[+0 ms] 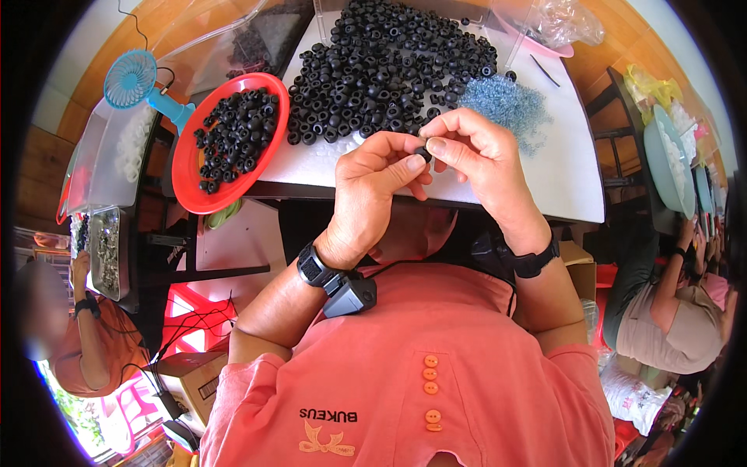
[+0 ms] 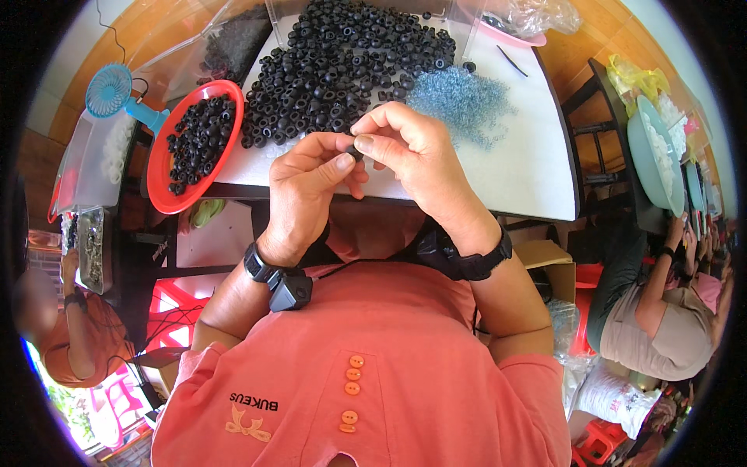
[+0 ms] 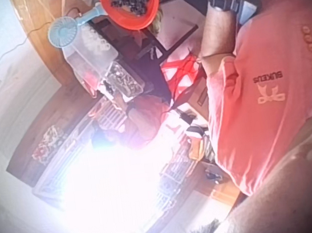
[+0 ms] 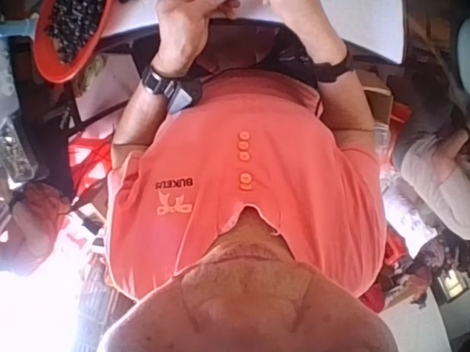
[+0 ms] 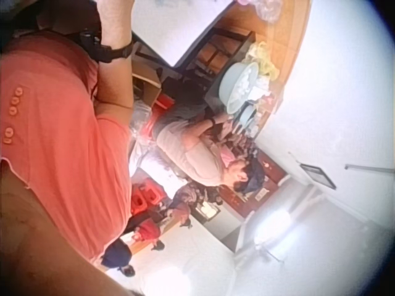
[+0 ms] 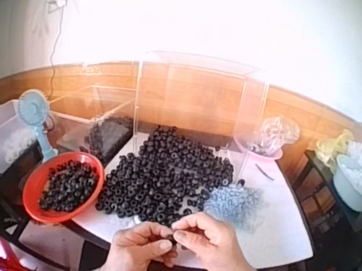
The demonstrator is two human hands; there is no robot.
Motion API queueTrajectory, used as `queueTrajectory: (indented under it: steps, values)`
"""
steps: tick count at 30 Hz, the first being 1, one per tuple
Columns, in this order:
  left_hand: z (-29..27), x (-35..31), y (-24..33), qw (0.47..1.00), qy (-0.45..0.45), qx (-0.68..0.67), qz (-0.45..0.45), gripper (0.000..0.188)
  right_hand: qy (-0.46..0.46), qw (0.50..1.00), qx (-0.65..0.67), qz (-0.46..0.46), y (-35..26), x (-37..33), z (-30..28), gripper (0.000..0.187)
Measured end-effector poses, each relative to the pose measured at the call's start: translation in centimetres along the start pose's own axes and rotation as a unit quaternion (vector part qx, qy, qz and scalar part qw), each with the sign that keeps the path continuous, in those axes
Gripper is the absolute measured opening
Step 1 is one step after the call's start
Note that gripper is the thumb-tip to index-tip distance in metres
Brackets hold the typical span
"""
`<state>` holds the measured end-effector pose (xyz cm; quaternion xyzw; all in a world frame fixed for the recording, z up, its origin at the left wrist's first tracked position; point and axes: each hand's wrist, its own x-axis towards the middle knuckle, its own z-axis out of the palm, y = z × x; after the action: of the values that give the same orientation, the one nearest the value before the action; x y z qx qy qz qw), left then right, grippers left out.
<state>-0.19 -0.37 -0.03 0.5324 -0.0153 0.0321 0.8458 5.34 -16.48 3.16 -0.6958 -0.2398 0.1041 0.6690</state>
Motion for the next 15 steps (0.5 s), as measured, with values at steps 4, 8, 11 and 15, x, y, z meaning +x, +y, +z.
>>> queueTrajectory:
  steps: [4,8,11,15]
  values:
    - [0.0,0.1,0.0,1.0,0.0,-0.002,-0.005,0.015,0.019,0.994,-0.079,-0.076,1.0,-0.1,0.0,0.007]
    - [0.0,0.3,0.4,1.0,0.003,-0.008,-0.026,0.015,0.05,0.983,-0.084,-0.155,1.8,0.0,0.6,0.006]
    - [-0.4,0.5,0.6,0.998,0.004,-0.018,-0.059,0.017,0.067,0.996,0.022,-0.05,1.4,-0.4,1.4,0.006]
    - [-0.4,0.6,0.6,0.997,-0.006,-0.039,-0.062,0.017,0.084,0.995,0.044,-0.038,1.7,-0.6,1.6,0.007]
